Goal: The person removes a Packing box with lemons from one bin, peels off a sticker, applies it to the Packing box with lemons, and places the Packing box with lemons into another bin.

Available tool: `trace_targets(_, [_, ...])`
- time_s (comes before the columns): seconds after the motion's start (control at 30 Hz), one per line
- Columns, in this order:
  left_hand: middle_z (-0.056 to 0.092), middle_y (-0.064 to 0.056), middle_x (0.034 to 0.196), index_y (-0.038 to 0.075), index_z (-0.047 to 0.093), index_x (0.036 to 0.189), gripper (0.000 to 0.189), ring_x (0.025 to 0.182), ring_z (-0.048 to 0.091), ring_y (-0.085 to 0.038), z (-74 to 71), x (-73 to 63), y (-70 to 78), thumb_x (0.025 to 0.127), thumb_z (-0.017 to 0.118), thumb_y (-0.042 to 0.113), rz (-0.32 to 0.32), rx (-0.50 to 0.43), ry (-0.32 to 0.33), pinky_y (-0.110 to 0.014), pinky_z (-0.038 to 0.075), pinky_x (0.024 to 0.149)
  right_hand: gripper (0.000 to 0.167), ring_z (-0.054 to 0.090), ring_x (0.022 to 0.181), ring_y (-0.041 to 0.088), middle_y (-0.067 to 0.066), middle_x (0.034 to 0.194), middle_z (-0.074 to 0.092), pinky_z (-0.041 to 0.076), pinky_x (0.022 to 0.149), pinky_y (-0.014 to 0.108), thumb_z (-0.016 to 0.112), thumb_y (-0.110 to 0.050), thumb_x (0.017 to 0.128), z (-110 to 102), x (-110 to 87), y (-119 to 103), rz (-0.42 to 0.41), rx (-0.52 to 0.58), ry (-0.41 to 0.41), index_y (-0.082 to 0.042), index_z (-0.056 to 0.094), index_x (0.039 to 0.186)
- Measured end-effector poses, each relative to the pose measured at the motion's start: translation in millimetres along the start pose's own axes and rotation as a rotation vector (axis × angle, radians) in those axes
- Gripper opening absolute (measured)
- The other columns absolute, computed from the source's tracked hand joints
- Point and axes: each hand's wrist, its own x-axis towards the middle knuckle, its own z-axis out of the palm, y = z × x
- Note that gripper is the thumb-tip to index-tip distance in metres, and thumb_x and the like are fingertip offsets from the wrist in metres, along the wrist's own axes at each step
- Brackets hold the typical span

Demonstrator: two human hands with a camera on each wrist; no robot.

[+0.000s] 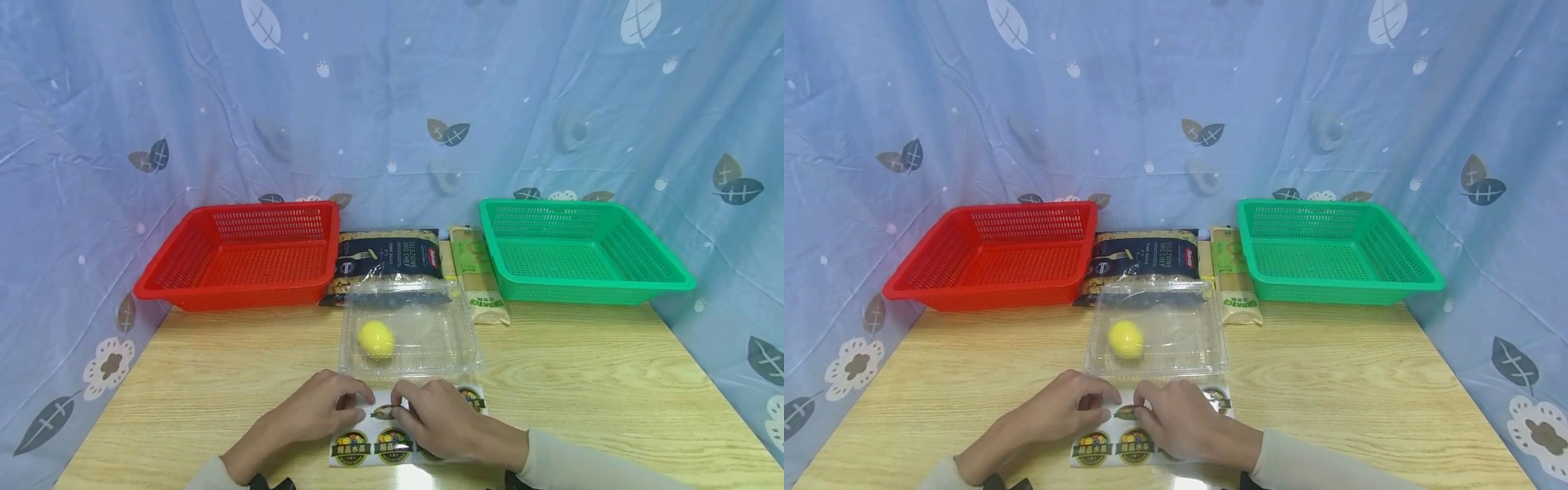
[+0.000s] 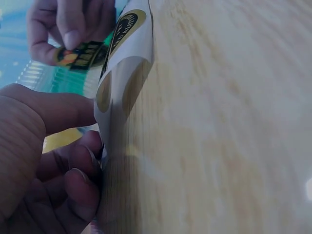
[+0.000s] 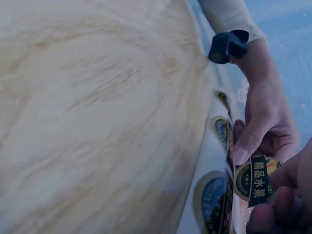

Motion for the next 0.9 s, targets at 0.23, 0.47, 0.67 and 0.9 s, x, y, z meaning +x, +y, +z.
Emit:
trace_targets(0.23, [0.067,0.016,0.084,0.019,0.079,0.108,0.02,0.073,0.056,0.003,0.3,-0.9,0.6,0.09,0.075,0.012,0.029,0.04,0.011,-0.02,0.05,0.067,0.007,0.023,0.044,-0.016,-0.018,0.05,0.037,0.025,0.038,0.008,0.059,-0.008,0.098,-12,3.8,-6,0.018,0.105,0.042,-0.013,0.061,0.094])
trace_targets(0.47, [0.068,0.018,0.092,0.026,0.078,0.115,0.024,0.077,0.055,0.003,-1.3,-3.7,0.3,0.093,0.074,0.02,0.004,0.136,0.028,-0.021,0.047,0.065,0.01,0.025,0.042,-0.012,-0.019,0.049,0.034,0.026,0.037,0.014,0.054,-0.014,0.104,-33,10.9,-8,0.129,0.254,0.038,-0.014,0.06,0.096])
trace_targets(0.67, [0.057,0.02,0.08,0.028,0.076,0.12,0.026,0.068,0.048,0.0,-2.6,-5.0,3.3,0.095,0.071,0.031,0.004,0.202,0.015,-0.02,0.04,0.057,0.014,0.046,0.041,-0.002,-0.013,0.048,0.047,0.04,0.039,0.022,0.049,-0.015,0.107,-46,14.5,-10,0.19,0.329,0.047,-0.013,0.057,0.096])
trace_targets(0.9, [0.063,0.018,0.089,0.029,0.071,0.127,0.028,0.074,0.052,0.001,-3.0,-8.5,7.2,0.099,0.065,0.034,0.037,0.233,-0.005,-0.021,0.045,0.063,0.017,0.064,0.05,0.019,0.008,0.061,0.059,0.056,0.049,0.034,0.045,-0.016,0.109,-52,12.0,-12,0.229,0.423,0.003,-0.008,0.052,0.095])
